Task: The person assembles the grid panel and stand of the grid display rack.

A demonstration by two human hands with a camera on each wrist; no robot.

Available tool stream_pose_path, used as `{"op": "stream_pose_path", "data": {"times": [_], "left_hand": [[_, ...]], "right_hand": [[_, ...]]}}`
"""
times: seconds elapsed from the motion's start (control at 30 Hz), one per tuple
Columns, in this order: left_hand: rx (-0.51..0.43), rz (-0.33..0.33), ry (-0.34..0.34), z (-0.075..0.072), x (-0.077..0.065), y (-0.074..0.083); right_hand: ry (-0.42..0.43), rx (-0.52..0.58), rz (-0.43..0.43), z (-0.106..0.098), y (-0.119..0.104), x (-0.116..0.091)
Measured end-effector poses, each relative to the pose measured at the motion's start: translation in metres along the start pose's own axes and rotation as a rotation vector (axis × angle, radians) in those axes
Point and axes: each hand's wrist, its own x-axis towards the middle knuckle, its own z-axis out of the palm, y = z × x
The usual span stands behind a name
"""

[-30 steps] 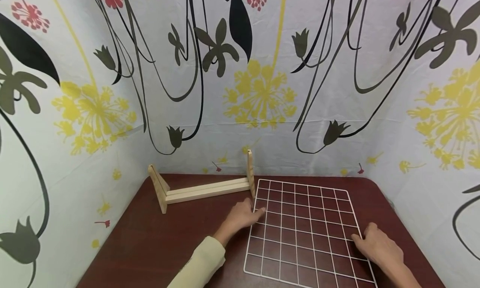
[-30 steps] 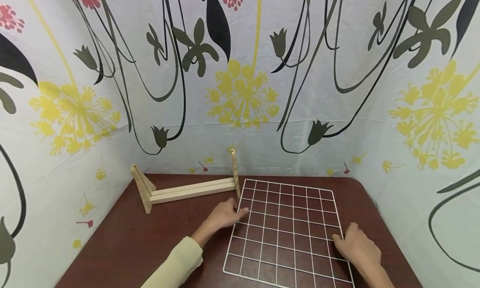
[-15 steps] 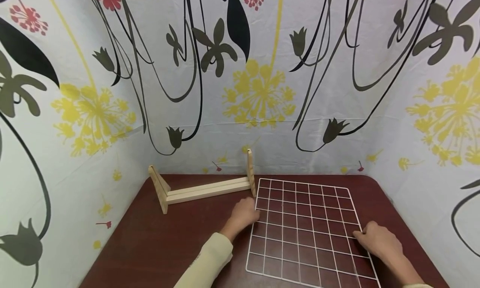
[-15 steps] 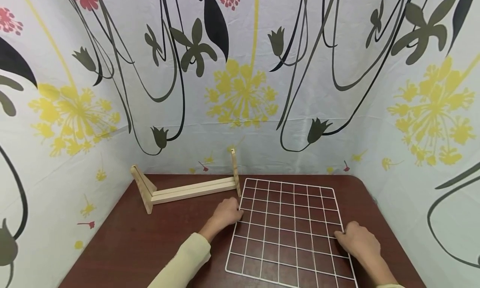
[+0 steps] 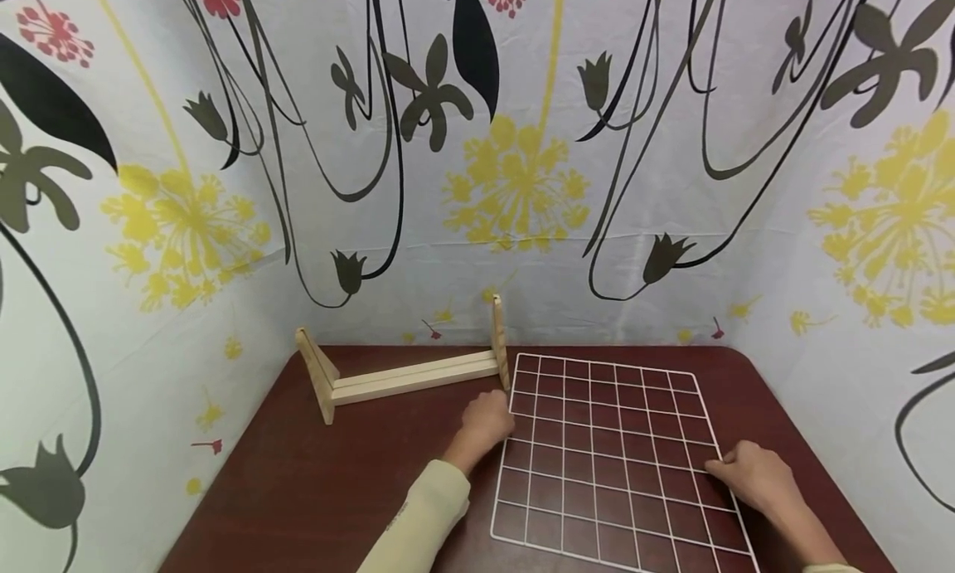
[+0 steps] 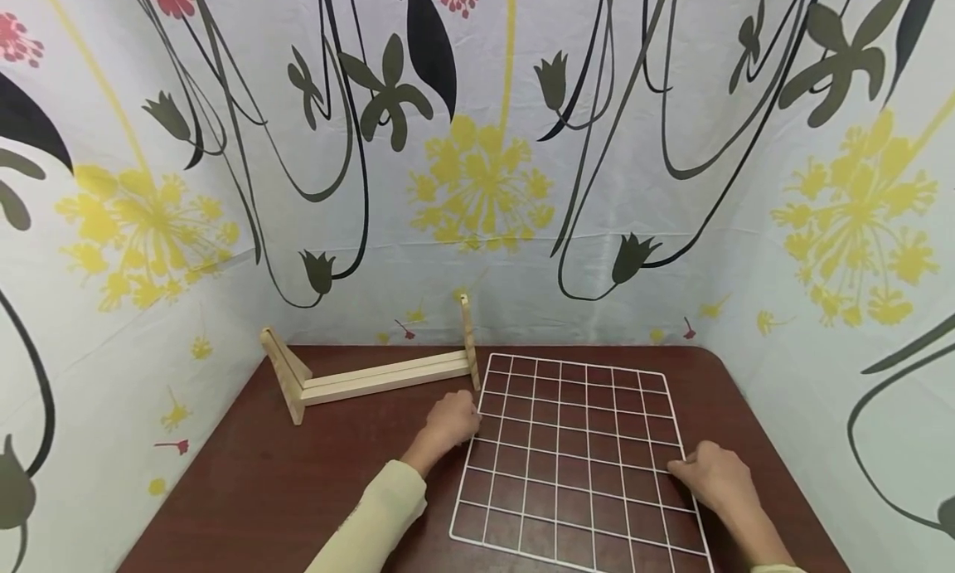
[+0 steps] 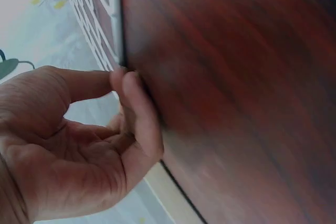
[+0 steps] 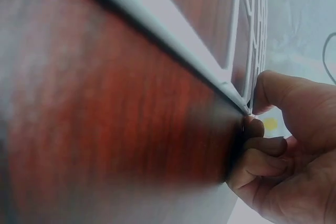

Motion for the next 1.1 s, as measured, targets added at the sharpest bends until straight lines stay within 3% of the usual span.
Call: {"op": "stream_pose_path", "data": {"times": [0.13,0.2,0.4,0.63,0.77,0.9,1.1], "left_hand": [[0.092,0.023,0.009,0.026,0.021,-0.008],[0.110,0.023,0.010,0.029,0.022,-0.006],[0.153,0.015,0.005,0.003,-0.009,0.019],[0.153,-0.003,0.045,0.034,0.023,-0.004],[0.129,-0.001,0.052,0.043,0.034,-0.012],[0.119,0.004,0.041,0.034,0.029,-0.013],[-0.012,0.023,-0.012,0.007,0.007,-0.005]], "right_hand": [[-0.009,-0.003,0.007,-0.003,0.004,0.000],[-0.021,0.000,0.015,-0.004,0.006,-0.001],[-0.035,0.023,0.044,-0.002,0.006,-0.005],[-0.018,0.048,0.070,-0.004,0.004,-0.007],[-0.004,0.057,0.075,-0.005,0.002,-0.009],[0.017,0.062,0.069,-0.003,-0.002,-0.010],[-0.018,0.073,0.069,-0.003,-0.006,-0.009]]}}
